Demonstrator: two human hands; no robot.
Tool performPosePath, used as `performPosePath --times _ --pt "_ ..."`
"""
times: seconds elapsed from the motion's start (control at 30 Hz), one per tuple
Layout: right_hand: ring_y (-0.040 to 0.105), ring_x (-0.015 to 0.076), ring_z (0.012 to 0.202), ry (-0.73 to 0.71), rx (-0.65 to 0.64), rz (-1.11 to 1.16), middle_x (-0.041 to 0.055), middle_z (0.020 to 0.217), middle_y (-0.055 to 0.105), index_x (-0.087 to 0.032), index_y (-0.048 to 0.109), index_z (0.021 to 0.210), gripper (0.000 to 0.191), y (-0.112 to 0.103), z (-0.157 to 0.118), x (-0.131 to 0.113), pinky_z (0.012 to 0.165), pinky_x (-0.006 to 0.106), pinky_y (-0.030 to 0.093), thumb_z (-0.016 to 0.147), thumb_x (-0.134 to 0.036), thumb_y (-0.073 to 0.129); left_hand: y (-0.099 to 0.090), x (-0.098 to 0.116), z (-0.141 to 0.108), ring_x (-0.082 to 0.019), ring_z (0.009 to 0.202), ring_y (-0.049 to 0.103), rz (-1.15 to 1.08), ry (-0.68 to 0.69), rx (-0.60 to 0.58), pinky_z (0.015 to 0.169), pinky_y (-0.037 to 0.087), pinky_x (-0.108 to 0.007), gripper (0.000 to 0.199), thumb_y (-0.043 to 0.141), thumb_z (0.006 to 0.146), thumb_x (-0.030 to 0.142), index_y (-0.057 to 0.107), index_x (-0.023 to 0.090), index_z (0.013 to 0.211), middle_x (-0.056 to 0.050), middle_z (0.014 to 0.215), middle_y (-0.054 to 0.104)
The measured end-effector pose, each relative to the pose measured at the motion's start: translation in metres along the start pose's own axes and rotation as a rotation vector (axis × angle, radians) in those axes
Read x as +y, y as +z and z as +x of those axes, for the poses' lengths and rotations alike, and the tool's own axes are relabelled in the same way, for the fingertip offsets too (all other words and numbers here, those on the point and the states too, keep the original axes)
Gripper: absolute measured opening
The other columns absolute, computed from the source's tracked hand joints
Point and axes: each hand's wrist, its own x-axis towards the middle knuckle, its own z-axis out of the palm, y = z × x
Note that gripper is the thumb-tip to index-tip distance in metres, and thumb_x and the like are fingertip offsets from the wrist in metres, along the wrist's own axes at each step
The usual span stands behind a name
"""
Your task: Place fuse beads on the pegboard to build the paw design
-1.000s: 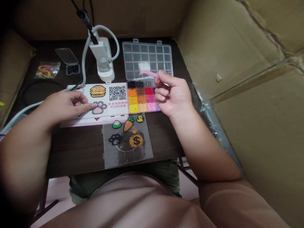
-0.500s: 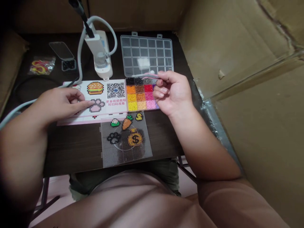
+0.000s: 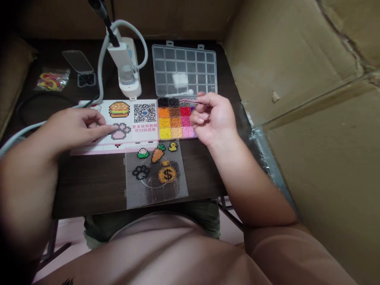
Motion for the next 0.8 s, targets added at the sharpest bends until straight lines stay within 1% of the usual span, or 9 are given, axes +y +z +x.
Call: performPosePath --times 0.1,0.23,0.4,0.53,0.7,0.8 --pt "0.031 0.0042 0.038 0.050 0.043 0.056 -0.0085 0.050 0.047 -0.022 0.055 0.072 0.021 0.008 -0.004 -0.002 0.036 0.018 0.030 0.077 -0.010 0.071 0.001 0.000 0.001 -0.022 0.080 0.066 0.010 -0.003 0.007 0.063 0.034 -0.040 0.057 0.057 0.076 0.075 0.074 0.022 0.085 -0.001 0.067 0.062" --pt "0.028 0.0028 0.038 0.071 0.111 0.126 -0.0090 0.050 0.046 -0.021 0.054 0.073 0.019 0.017 -0.011 -0.005 0.035 0.014 0.027 0.075 -0.005 0.065 0.000 0.002 0.002 -0.021 0.073 0.061 0.008 -0.024 -0.009 0.061 0.034 -0.038 0.049 0.064 0.078 0.071 0.071 0.023 0.083 -0.002 0.068 0.064" --pt "0.026 0.0023 0.038 0.081 0.135 0.134 -0.0099 0.051 0.043 -0.021 0.053 0.074 0.021 0.022 -0.014 -0.006 0.035 0.013 0.026 0.072 -0.003 0.063 -0.003 0.004 0.001 -0.022 0.074 0.059 0.032 -0.042 -0.026 0.063 0.036 -0.036 0.042 0.068 0.083 0.065 0.070 0.023 0.086 -0.004 0.075 0.067" --pt "0.025 0.0025 0.038 0.091 0.163 0.154 -0.0094 0.050 0.042 -0.021 0.052 0.073 0.021 0.025 -0.015 -0.008 0.035 0.013 0.024 0.069 -0.002 0.060 -0.003 0.002 -0.001 -0.022 0.074 0.058 -0.019 -0.007 -0.046 0.065 0.037 -0.036 0.040 0.067 0.086 0.063 0.070 0.023 0.090 -0.006 0.082 0.069" --pt "0.024 0.0020 0.037 0.120 0.216 0.198 -0.0090 0.048 0.041 -0.019 0.053 0.071 0.021 0.034 -0.018 -0.009 0.034 0.011 0.021 0.063 -0.001 0.057 -0.002 0.000 0.000 -0.021 0.068 0.056 -0.051 -0.018 -0.057 0.063 0.037 -0.036 0.041 0.067 0.083 0.065 0.068 0.025 0.087 -0.005 0.076 0.066" --pt "0.024 0.0016 0.037 0.154 0.264 0.217 -0.0091 0.047 0.039 -0.019 0.053 0.070 0.021 0.039 -0.019 -0.009 0.033 0.010 0.020 0.062 0.000 0.055 -0.001 0.000 0.000 -0.021 0.066 0.054 -0.063 -0.018 -0.060 0.063 0.036 -0.036 0.041 0.067 0.081 0.066 0.068 0.025 0.085 -0.004 0.072 0.064"
